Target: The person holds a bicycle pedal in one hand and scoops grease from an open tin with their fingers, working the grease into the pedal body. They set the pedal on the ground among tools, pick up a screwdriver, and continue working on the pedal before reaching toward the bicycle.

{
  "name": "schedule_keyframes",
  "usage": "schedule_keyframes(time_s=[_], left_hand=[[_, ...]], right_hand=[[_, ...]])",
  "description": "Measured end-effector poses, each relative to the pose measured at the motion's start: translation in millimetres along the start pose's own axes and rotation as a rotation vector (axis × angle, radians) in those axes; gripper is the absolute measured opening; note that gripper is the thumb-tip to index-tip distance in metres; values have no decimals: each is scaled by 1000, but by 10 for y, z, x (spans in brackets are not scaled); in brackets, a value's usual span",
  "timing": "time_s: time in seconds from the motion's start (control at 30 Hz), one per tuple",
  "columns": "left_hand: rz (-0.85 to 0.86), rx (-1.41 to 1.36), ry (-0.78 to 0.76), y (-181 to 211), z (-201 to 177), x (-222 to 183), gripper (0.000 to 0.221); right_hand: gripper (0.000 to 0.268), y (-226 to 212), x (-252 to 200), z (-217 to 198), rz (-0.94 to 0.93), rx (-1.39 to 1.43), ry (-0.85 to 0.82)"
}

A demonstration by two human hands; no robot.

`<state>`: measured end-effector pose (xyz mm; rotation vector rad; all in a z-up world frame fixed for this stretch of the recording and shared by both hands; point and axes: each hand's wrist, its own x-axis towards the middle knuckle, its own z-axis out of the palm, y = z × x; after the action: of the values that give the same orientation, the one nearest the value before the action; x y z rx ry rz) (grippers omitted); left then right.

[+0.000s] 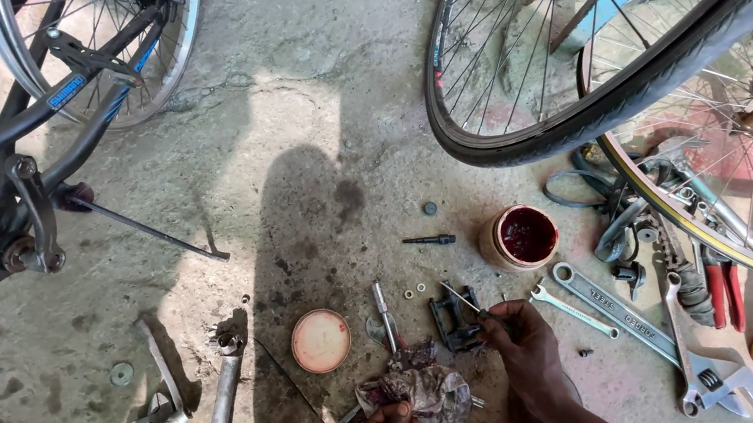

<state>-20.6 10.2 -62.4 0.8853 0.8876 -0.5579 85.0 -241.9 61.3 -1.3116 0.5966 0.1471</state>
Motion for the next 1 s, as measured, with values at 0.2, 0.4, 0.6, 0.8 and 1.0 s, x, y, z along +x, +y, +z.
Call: schedule_keyframes(time_s=[0.2,0.4,0.6,0.8,1.0], left_hand=[[93,18,-44,172,139,-159,33],[149,18,-75,265,292,-266,30],[318,114,-45,274,519,-307,32],[376,2,-60,158,530,-168,16],[472,412,-15,574,762,-599,18]], right_hand=[[22,-166,64,107,34,-217,129],[33,-402,-170,447,-631,-802,-227],[9,-491,-399,577,-493,-696,-658],[6,-497,-428,596,-264,-634,-568],[3,-376,-411,558,-34,-567,-505]])
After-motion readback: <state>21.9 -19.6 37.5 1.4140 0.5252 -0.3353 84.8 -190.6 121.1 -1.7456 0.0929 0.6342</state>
